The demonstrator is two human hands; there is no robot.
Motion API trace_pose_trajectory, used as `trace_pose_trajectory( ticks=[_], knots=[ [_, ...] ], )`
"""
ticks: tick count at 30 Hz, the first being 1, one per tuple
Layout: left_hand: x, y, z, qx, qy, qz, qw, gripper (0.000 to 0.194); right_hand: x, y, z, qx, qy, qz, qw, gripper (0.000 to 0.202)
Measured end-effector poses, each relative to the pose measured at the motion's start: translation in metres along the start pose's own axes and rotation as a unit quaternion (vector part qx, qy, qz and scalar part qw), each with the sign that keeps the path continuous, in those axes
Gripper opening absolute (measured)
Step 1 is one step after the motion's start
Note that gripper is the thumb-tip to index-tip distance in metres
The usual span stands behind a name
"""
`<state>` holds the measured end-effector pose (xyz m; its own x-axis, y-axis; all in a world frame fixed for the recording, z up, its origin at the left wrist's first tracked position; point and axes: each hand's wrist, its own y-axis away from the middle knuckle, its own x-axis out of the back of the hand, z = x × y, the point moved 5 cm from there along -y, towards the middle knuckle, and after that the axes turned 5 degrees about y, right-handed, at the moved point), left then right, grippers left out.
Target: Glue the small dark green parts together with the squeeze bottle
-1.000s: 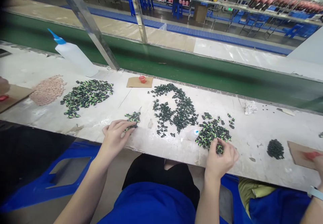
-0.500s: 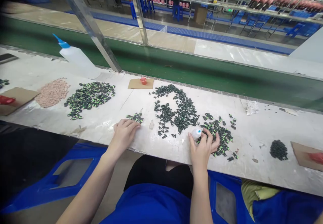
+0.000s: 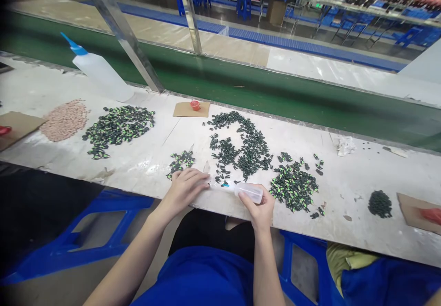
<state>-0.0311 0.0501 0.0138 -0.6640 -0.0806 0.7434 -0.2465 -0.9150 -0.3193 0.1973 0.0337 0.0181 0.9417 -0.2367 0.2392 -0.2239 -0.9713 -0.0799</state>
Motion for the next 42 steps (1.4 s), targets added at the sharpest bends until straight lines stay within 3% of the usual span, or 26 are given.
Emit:
trace_pose_trajectory(
  ticks=[10, 18, 42],
  knots=[
    [-0.003, 0.015, -0.006, 0.034, 0.019, 0.031, 0.999, 0.009, -0.035, 0.007, 0.0, -0.011, 0.033, -0.012, 0.999, 0.025],
    [-0.001, 0.017, -0.004, 0.003, 0.033, 0.098, 0.995, 0.006, -0.037, 0.007, 0.007, -0.009, 0.057, -0.02, 0.998, 0.025],
    [0.0, 0.017, -0.005, 0.001, 0.042, 0.101, 0.994, 0.01, -0.039, 0.006, 0.0, -0.006, 0.081, -0.027, 0.996, 0.026]
  ],
)
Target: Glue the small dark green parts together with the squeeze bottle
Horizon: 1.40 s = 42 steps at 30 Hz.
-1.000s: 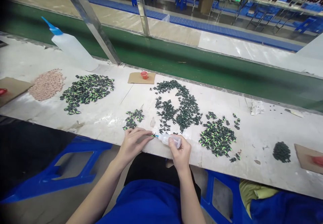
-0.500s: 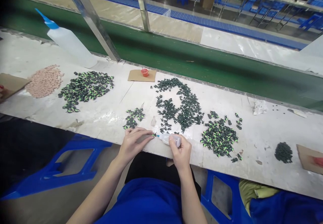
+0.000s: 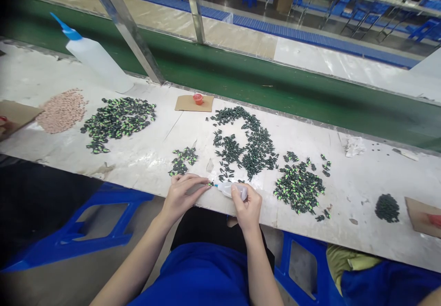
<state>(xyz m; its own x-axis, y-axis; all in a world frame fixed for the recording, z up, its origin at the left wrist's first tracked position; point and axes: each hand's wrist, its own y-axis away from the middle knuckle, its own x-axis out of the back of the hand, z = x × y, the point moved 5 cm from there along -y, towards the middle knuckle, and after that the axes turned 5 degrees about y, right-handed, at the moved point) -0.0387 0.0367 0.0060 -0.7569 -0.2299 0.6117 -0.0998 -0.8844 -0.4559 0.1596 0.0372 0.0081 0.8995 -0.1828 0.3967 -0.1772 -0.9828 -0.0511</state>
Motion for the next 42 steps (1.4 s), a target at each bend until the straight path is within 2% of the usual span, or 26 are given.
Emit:
trace_pose_trajectory(
  ticks=[20, 22, 26, 28, 33, 39, 41, 42],
  knots=[
    [-0.002, 0.001, -0.005, 0.029, 0.013, -0.02, 0.999, 0.01, 0.002, -0.002, -0.002, -0.01, -0.013, 0.006, 1.0, 0.028],
    [-0.002, 0.001, -0.005, 0.029, 0.016, -0.022, 0.999, 0.008, 0.005, -0.001, 0.0, -0.011, -0.028, 0.03, 0.999, 0.028],
    [-0.002, 0.0, -0.005, 0.024, 0.025, -0.027, 0.999, 0.007, 0.021, 0.0, 0.008, -0.012, -0.08, 0.123, 0.989, 0.029],
    [-0.002, -0.001, -0.005, 0.027, 0.025, -0.031, 0.999, 0.007, 0.03, -0.002, 0.012, -0.01, -0.094, 0.151, 0.984, 0.031],
    [-0.001, -0.001, -0.005, 0.035, 0.019, -0.041, 0.998, 0.009, 0.045, -0.013, 0.019, 0.009, -0.079, 0.176, 0.981, 0.045],
    [-0.002, -0.001, -0.005, 0.032, 0.019, -0.034, 0.999, 0.008, 0.047, -0.015, 0.023, 0.008, -0.043, 0.18, 0.983, 0.051],
    [-0.001, -0.001, -0.005, 0.027, 0.018, -0.026, 0.999, 0.009, 0.049, -0.007, 0.017, 0.037, -0.012, 0.206, 0.978, 0.055],
    [-0.001, -0.001, -0.005, 0.024, 0.017, -0.024, 0.999, 0.01, 0.052, 0.0, 0.012, 0.06, 0.015, 0.239, 0.969, 0.057]
  ],
)
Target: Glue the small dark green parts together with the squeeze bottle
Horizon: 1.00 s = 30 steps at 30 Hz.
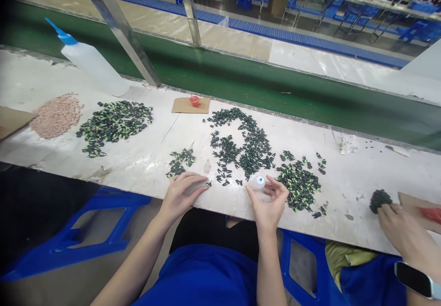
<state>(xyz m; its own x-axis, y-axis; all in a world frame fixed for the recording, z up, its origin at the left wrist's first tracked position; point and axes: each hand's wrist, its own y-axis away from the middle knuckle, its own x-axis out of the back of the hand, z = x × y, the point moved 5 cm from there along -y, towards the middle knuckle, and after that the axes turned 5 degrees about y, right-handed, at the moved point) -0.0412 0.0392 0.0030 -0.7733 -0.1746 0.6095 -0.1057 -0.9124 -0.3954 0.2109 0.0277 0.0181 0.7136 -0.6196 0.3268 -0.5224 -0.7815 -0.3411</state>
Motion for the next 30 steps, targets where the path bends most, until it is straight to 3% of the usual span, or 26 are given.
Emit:
trace_pose_trajectory(
  ticks=[3, 4, 6, 7, 9, 16, 20, 24, 27, 30],
  knots=[
    [0.001, -0.001, 0.001, -0.01, -0.001, 0.003, 1.0, 0.012, 0.011, 0.018, -0.025, 0.127, 0.063, 0.089, 0.986, 0.041],
    [0.002, -0.001, 0.001, -0.013, -0.001, 0.002, 1.0, 0.013, 0.008, 0.024, -0.034, 0.171, 0.069, 0.065, 0.981, 0.028],
    [0.002, -0.001, 0.001, -0.016, -0.005, 0.001, 1.0, 0.013, -0.011, 0.034, -0.044, 0.209, 0.077, -0.063, 0.973, 0.011],
    [0.001, -0.001, 0.002, -0.017, -0.008, 0.0, 1.0, 0.012, -0.021, 0.037, -0.046, 0.206, 0.08, -0.123, 0.967, 0.013],
    [0.001, -0.001, 0.002, -0.019, -0.015, 0.001, 1.0, 0.01, -0.038, 0.04, -0.044, 0.188, 0.1, -0.181, 0.96, 0.024],
    [-0.003, 0.0, 0.0, -0.013, -0.029, -0.014, 0.999, 0.008, -0.07, 0.035, -0.025, 0.169, 0.204, -0.246, 0.932, 0.033],
    [-0.004, 0.0, 0.0, -0.013, -0.021, -0.005, 1.0, 0.006, -0.071, 0.033, -0.025, 0.168, 0.218, -0.268, 0.924, 0.032],
    [-0.006, 0.001, -0.002, -0.006, -0.006, -0.01, 1.0, 0.005, -0.065, 0.029, -0.031, 0.149, 0.195, -0.251, 0.936, 0.03],
    [-0.004, 0.001, -0.004, 0.017, 0.017, -0.013, 1.0, 0.007, -0.06, 0.026, -0.038, 0.115, 0.128, -0.242, 0.955, 0.027],
    [0.002, 0.001, -0.001, 0.041, 0.077, -0.011, 0.996, 0.009, -0.059, 0.029, -0.043, 0.027, 0.009, -0.268, 0.963, 0.022]
  ],
)
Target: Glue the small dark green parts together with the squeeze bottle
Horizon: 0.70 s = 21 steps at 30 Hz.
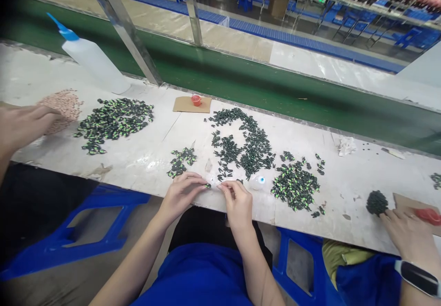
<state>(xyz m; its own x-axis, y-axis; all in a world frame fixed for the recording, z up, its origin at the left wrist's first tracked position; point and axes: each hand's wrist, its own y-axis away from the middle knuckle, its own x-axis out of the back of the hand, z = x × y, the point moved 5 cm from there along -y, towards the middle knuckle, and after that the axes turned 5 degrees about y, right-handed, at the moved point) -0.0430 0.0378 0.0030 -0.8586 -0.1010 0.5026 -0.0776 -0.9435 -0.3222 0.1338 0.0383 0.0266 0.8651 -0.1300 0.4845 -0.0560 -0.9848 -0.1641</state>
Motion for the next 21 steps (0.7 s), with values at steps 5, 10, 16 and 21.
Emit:
trace_pose_trajectory(
  ticks=[5, 10, 16, 21],
  knots=[
    [0.005, 0.0, 0.022, -0.012, 0.029, 0.007, 0.999, 0.014, -0.007, 0.007, 0.001, -0.138, -0.173, 0.01, 0.975, 0.02],
    [0.003, 0.0, 0.036, -0.039, 0.0, 0.015, 0.999, 0.016, -0.015, 0.009, 0.001, -0.169, -0.253, -0.007, 0.952, 0.028],
    [-0.002, 0.0, 0.043, -0.036, 0.029, 0.005, 0.999, 0.013, -0.014, 0.015, 0.0, -0.132, -0.222, 0.024, 0.966, 0.024],
    [-0.007, 0.001, 0.055, -0.012, 0.08, 0.04, 0.996, 0.011, -0.012, 0.022, -0.001, -0.066, -0.185, 0.115, 0.974, 0.018]
  ],
)
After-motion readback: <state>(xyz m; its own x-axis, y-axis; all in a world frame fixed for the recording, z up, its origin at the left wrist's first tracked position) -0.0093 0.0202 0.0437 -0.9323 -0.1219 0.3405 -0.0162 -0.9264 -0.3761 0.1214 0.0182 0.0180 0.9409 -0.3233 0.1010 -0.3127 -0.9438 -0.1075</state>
